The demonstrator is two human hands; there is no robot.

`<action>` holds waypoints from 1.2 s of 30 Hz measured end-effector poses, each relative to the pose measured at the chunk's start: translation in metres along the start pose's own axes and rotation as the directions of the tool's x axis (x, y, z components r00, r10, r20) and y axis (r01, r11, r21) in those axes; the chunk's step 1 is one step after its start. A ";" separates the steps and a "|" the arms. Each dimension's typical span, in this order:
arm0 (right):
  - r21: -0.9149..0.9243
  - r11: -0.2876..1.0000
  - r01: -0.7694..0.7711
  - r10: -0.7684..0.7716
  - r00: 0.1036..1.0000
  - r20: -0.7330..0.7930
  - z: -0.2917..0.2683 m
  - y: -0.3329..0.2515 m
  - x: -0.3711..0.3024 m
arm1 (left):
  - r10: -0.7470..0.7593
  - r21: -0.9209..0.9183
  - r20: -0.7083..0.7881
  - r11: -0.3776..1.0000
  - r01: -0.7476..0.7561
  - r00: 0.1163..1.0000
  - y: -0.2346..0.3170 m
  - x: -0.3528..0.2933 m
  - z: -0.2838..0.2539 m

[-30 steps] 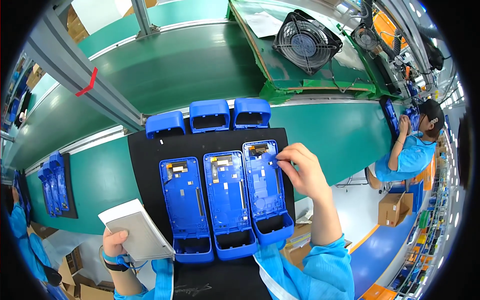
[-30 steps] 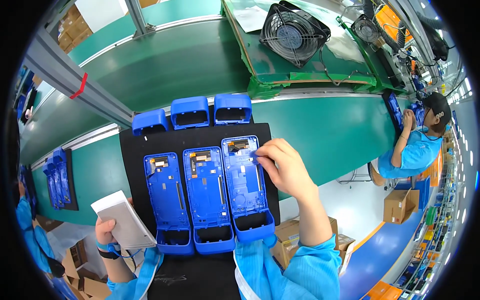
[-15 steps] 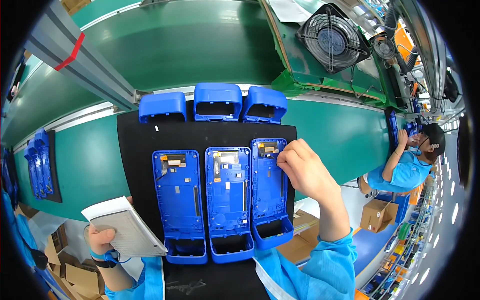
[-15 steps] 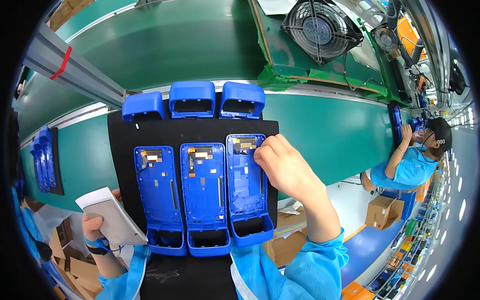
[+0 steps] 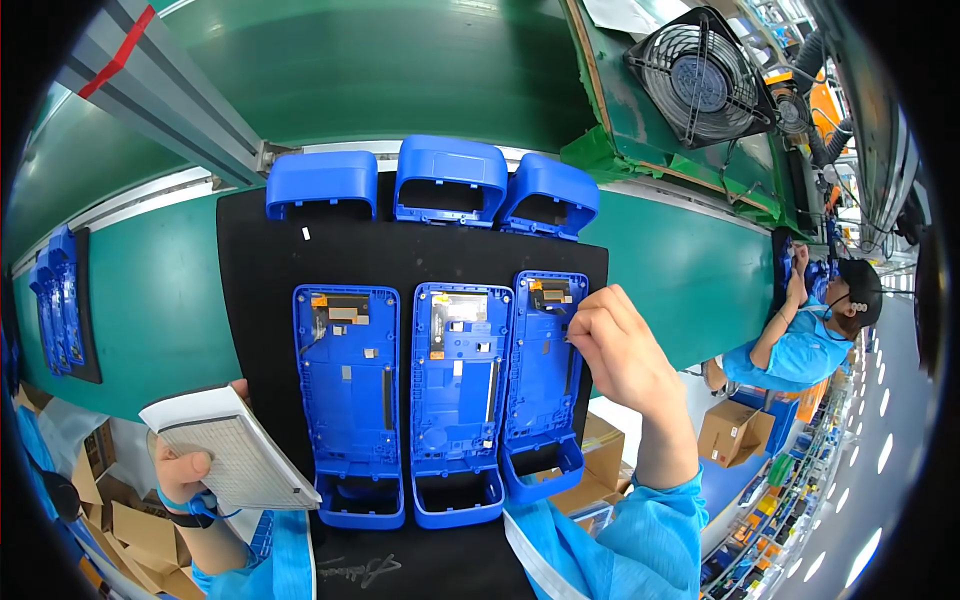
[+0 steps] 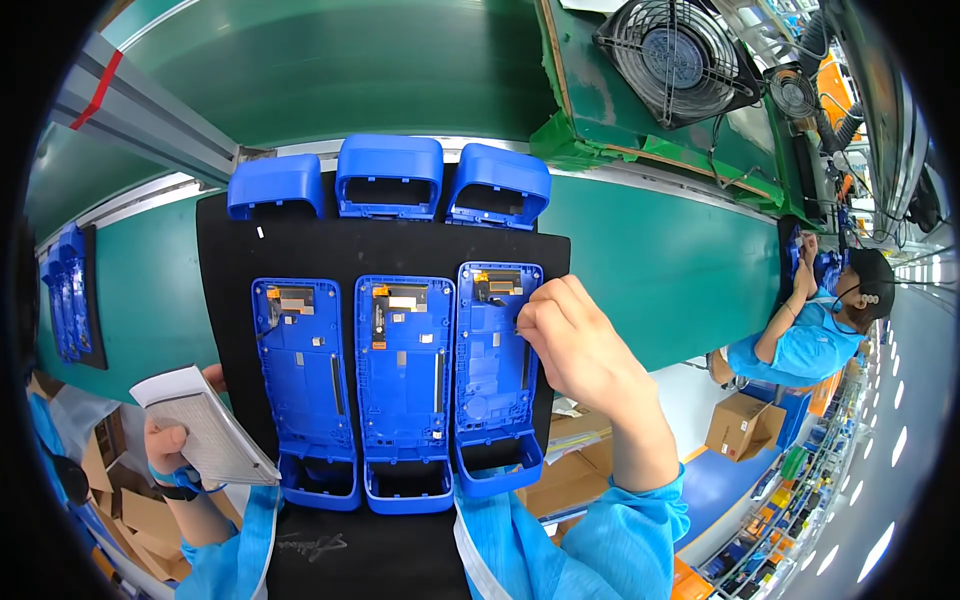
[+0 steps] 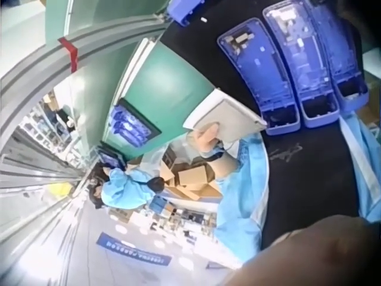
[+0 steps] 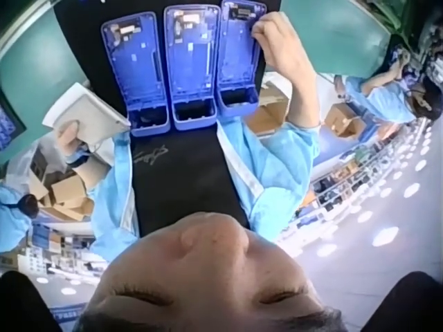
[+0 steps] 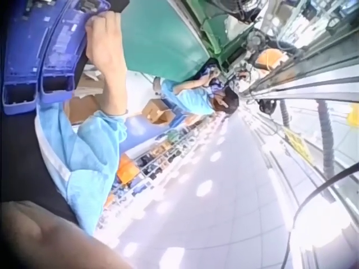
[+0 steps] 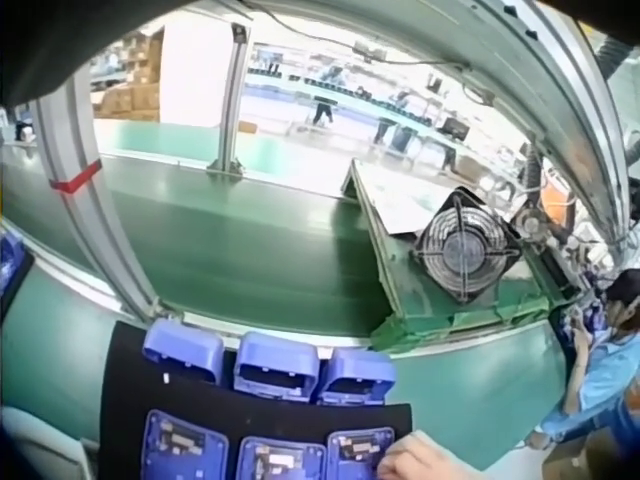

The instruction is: The person applies small adhesive labels onto electronic devices by hand, taking the labels from a component tray and placing them onto the devices.

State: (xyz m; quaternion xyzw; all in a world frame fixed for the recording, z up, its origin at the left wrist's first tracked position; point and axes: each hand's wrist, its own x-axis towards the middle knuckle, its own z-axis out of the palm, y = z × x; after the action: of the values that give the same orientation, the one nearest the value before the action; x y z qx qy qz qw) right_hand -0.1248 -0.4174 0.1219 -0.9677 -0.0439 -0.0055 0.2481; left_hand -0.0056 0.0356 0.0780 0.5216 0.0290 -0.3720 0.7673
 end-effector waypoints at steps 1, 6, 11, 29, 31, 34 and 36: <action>0.014 1.000 0.008 -0.008 1.000 -0.001 -0.001 0.000 0.001 | -0.005 -0.003 -0.003 1.000 0.005 1.000 0.000 0.001 0.000; -0.061 0.998 -0.005 0.007 0.999 0.034 -0.006 0.001 0.007 | -0.004 -0.010 -0.005 1.000 0.004 1.000 -0.001 0.001 -0.002; -0.101 0.995 0.018 -0.007 0.994 0.107 -0.008 0.002 0.012 | -0.030 -0.015 -0.004 0.999 0.030 1.000 -0.001 0.000 -0.005; -0.006 1.000 -0.019 0.019 1.000 -0.023 -0.014 0.007 0.000 | -0.041 -0.047 0.005 0.998 0.041 0.999 -0.006 0.003 -0.003; 0.048 0.919 -0.390 0.393 0.905 -0.162 -0.012 0.015 -0.021 | -0.031 -0.041 -0.015 0.999 0.030 0.999 -0.004 -0.003 -0.003; 0.167 0.729 -0.664 0.634 0.746 0.203 0.001 0.015 -0.052 | -0.062 -0.032 0.028 0.998 0.063 0.998 0.004 -0.011 0.005; 0.377 0.612 -0.695 0.652 0.714 0.258 0.024 0.007 -0.080 | -0.023 -0.116 0.044 0.993 0.028 0.999 0.008 -0.005 0.016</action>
State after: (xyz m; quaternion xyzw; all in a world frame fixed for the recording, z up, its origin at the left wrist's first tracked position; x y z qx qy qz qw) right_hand -0.2043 -0.4189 0.0950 -0.8272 0.3110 0.1441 0.4452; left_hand -0.0106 0.0265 0.0937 0.4675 0.0409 -0.3907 0.7919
